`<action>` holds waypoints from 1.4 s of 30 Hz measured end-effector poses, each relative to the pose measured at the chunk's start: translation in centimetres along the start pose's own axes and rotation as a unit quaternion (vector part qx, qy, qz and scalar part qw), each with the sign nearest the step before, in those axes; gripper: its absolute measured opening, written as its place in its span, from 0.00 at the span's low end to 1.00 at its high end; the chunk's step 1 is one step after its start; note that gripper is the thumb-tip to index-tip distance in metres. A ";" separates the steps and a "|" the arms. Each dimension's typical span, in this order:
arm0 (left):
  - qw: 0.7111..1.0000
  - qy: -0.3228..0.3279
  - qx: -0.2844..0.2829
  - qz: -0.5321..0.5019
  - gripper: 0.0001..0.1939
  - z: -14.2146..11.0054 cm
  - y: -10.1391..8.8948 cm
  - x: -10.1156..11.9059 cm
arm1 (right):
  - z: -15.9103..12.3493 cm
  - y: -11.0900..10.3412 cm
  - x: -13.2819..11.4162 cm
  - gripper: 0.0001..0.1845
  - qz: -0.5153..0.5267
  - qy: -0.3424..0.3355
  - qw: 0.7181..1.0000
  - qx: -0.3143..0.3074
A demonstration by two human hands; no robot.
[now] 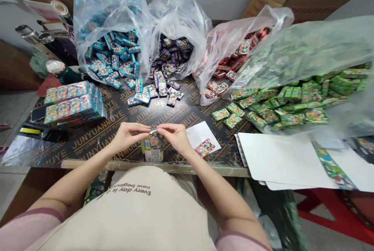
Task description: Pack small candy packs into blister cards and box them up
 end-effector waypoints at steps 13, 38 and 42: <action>0.996 -0.090 -0.010 0.004 0.08 1.0 -0.8 0.2 | 0.9 0.3 -1.7 0.13 -0.092 -0.039 0.993 -0.063; 0.925 -0.009 0.380 0.012 0.10 -1.0 -6.3 -4.6 | -0.9 2.6 6.9 0.47 0.012 0.039 0.989 -0.141; 0.879 -0.095 0.466 -0.030 0.16 -4.1 -7.0 -10.2 | 1.4 2.7 8.7 0.38 -0.048 0.026 0.995 -0.080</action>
Point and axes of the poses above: each hand's wrist, its own z-axis towards the middle knuckle, its own y-axis out of the palm, x = y × z, the point moved 2 cm from there along z, towards the middle knuckle, and after that the axes turned 3 degrees about -x, right-handed, at the moved point
